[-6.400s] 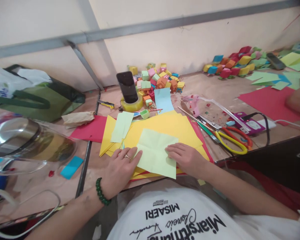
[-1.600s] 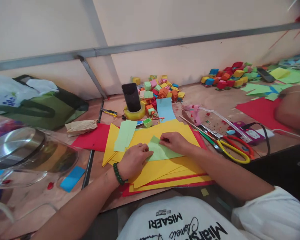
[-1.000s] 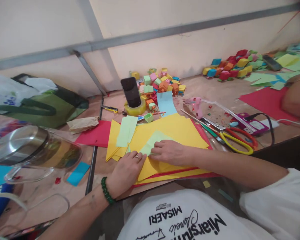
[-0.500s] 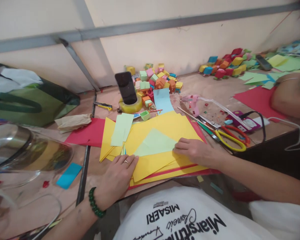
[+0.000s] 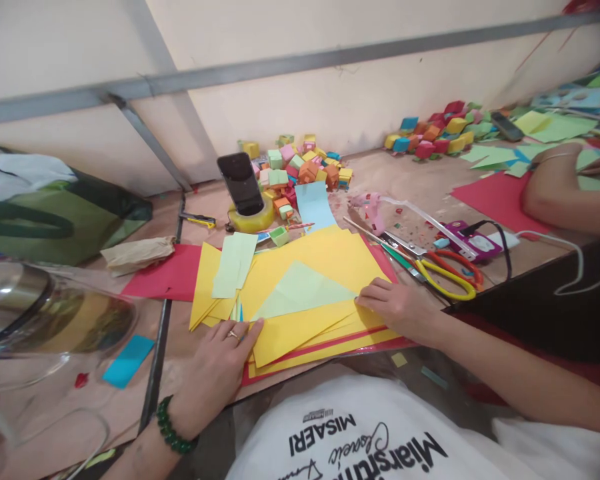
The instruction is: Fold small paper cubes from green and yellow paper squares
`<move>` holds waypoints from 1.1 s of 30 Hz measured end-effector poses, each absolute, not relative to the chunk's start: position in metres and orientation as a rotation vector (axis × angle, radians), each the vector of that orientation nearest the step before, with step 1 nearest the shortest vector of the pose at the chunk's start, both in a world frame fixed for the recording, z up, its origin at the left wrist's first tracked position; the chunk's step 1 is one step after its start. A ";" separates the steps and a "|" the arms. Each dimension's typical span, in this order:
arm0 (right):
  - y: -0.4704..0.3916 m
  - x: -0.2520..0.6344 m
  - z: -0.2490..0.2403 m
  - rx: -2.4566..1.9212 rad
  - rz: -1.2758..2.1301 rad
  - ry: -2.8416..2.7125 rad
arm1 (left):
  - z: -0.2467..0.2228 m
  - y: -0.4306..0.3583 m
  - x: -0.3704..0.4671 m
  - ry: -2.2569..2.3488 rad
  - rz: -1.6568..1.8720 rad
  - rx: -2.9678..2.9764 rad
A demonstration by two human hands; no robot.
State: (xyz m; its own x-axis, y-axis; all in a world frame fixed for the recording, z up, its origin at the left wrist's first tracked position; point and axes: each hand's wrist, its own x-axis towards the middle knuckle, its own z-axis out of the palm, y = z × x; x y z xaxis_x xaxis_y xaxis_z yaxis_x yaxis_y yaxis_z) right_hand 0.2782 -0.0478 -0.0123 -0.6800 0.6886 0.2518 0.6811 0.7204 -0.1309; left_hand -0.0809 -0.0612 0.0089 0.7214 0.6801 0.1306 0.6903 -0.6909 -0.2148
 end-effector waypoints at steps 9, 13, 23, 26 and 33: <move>-0.039 0.262 0.023 -1.258 0.238 -2.581 | 0.036 -0.039 -0.090 -1.439 0.069 -2.732; -0.015 0.225 0.051 -1.379 0.340 -2.557 | 0.026 -0.006 -0.069 -1.546 -0.157 -2.858; 0.028 0.194 0.017 -1.612 0.637 -2.423 | 0.009 0.009 -0.038 -1.964 -0.415 -2.923; 0.030 0.195 0.012 -1.550 0.764 -2.308 | 0.006 0.010 -0.042 -1.955 -0.666 -2.973; 0.039 0.197 -0.006 -1.184 0.714 -2.021 | 0.007 0.005 -0.044 -1.842 -1.095 -2.949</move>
